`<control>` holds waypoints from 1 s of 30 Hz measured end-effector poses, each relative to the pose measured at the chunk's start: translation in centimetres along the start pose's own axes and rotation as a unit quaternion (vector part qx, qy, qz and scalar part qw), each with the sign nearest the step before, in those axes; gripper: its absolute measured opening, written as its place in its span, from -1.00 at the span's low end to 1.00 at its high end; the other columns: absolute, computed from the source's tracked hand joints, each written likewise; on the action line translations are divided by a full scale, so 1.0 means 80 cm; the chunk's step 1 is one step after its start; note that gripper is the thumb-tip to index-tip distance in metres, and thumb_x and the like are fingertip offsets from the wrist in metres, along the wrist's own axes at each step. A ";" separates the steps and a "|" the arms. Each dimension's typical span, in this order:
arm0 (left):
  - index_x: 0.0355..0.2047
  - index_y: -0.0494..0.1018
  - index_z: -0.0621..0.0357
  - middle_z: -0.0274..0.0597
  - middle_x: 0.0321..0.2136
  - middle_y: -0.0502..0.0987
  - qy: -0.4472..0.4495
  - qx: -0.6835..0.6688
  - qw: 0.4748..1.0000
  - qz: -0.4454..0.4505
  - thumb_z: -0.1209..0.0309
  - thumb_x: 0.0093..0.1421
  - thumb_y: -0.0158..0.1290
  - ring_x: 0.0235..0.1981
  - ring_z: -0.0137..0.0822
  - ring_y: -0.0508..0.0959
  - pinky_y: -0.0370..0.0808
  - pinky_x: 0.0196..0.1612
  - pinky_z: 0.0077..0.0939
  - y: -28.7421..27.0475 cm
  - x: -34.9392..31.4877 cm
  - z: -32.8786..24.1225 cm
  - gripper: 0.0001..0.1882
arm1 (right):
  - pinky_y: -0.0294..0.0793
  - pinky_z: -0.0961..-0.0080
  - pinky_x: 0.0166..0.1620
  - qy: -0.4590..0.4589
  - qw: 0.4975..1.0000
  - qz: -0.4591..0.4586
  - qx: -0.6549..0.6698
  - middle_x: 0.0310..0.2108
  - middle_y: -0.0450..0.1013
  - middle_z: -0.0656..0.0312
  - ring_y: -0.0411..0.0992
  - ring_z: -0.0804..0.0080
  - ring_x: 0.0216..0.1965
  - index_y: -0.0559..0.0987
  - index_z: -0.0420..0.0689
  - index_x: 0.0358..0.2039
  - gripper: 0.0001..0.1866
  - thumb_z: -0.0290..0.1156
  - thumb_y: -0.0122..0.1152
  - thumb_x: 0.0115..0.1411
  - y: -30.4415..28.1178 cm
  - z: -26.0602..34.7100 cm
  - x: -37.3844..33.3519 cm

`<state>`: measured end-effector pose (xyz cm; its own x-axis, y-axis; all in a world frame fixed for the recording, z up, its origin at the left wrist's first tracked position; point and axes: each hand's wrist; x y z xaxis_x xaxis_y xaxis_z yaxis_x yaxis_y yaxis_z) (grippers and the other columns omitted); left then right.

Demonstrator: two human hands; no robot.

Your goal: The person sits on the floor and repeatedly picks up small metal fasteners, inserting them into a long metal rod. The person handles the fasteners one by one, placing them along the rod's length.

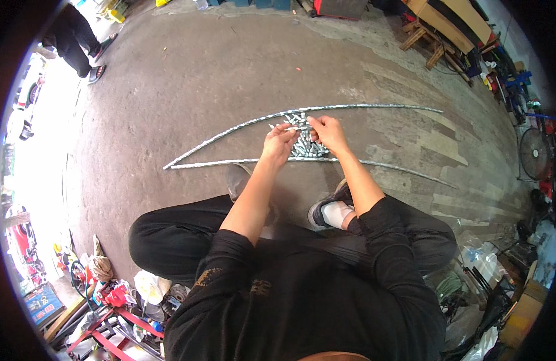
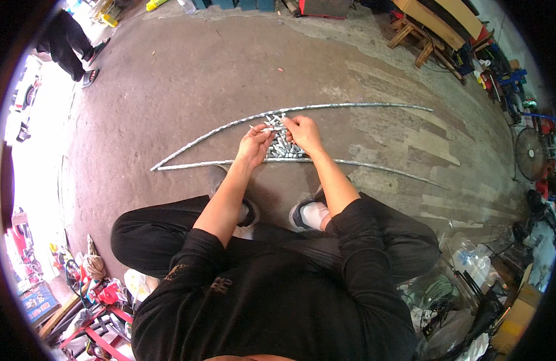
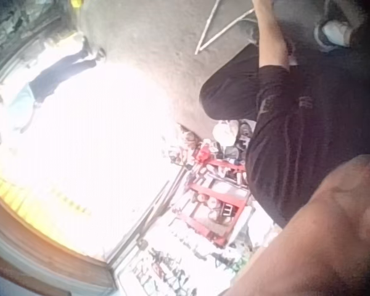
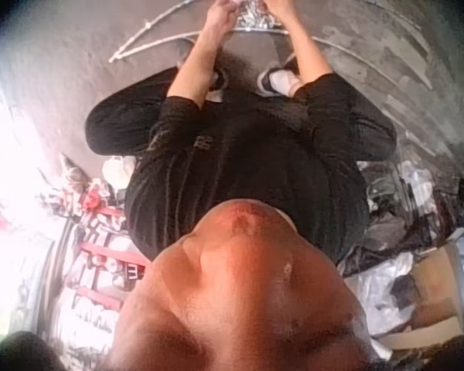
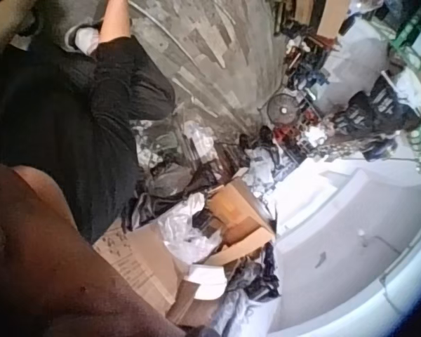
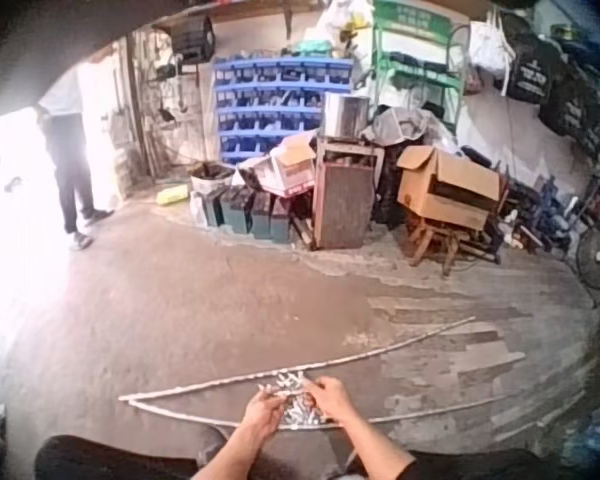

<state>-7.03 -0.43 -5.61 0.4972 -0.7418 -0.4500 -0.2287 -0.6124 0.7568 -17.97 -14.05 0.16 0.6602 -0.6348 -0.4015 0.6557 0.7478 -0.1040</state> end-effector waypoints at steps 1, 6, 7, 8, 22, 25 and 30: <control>-0.15 0.35 0.30 -0.01 -0.19 0.49 0.002 -0.012 1.000 -0.013 0.71 0.19 -0.02 -0.10 -0.16 0.51 0.47 0.10 -0.31 0.002 0.000 0.004 -0.78 | 0.34 0.64 -0.61 -0.002 1.000 -0.013 -0.004 -0.60 0.47 0.27 0.39 0.62 -0.64 0.55 -0.26 -0.44 -0.71 -0.24 0.28 0.16 0.000 -0.001 0.000; -0.14 0.31 0.37 0.04 -0.18 0.45 -0.007 -0.012 0.999 -0.044 0.71 0.17 -0.01 -0.14 -0.09 0.51 0.49 0.06 -0.31 0.003 -0.001 0.009 -0.76 | 0.34 0.67 -0.54 -0.136 0.990 -0.016 0.015 -0.59 0.47 0.33 0.38 0.65 -0.60 0.57 -0.25 -0.40 -0.78 -0.32 0.29 0.15 0.004 -0.012 0.002; -0.14 0.31 0.38 0.03 -0.18 0.45 -0.013 0.005 0.999 -0.044 0.69 0.18 0.01 -0.13 -0.09 0.51 0.50 0.05 -0.33 0.004 -0.002 0.006 -0.76 | 0.34 0.67 -0.50 -0.122 0.992 -0.009 0.010 -0.58 0.47 0.35 0.38 0.67 -0.58 0.57 -0.26 -0.38 -0.80 -0.36 0.28 0.15 0.002 -0.014 0.005; -0.13 0.31 0.38 0.03 -0.18 0.45 -0.013 0.020 0.999 -0.041 0.69 0.18 0.01 -0.13 -0.10 0.52 0.50 0.04 -0.34 0.005 -0.003 0.005 -0.76 | 0.34 0.67 -0.51 -0.105 0.994 -0.009 0.012 -0.58 0.47 0.35 0.37 0.67 -0.58 0.57 -0.25 -0.37 -0.80 -0.36 0.28 0.16 0.001 -0.017 0.005; -0.16 0.35 0.34 0.00 -0.20 0.52 0.043 0.118 0.992 -0.004 0.71 0.17 0.01 -0.19 -0.19 0.57 0.51 -0.01 -0.41 0.005 0.000 0.015 -0.78 | 0.29 0.58 -0.61 0.101 0.993 0.019 0.061 -0.69 0.38 0.28 0.33 0.56 -0.69 0.49 -0.26 -0.34 -0.62 -0.13 0.08 0.29 -0.009 -0.009 0.000; -0.17 0.33 0.33 0.00 -0.20 0.51 0.037 0.095 0.995 -0.022 0.71 0.17 0.01 -0.17 -0.20 0.55 0.51 0.00 -0.39 0.005 0.001 0.012 -0.79 | 0.28 0.61 -0.63 0.024 0.990 0.023 0.140 -0.64 0.41 0.26 0.35 0.54 -0.67 0.48 -0.28 -0.31 -0.60 -0.11 0.06 0.30 0.005 -0.019 0.000; -0.17 0.35 0.35 -0.04 -0.21 0.50 0.032 0.097 0.995 -0.013 0.70 0.14 0.04 -0.20 -0.23 0.56 0.52 -0.04 -0.41 0.005 -0.001 0.003 -0.76 | 0.35 0.61 -0.61 0.059 0.994 0.092 -0.002 -0.60 0.42 0.27 0.39 0.53 -0.64 0.48 -0.27 -0.30 -0.56 -0.06 0.09 0.27 -0.010 -0.033 0.012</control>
<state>-7.36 -0.71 -5.43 0.5561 -0.7101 -0.4318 -0.3694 -0.6766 0.6370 -18.85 -14.77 -2.54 0.7204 -0.4607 -0.5184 0.5271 0.8495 -0.0225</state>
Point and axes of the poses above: each hand's wrist, its own x-axis towards the middle knuckle, its own y-axis out of the palm, z = x × y
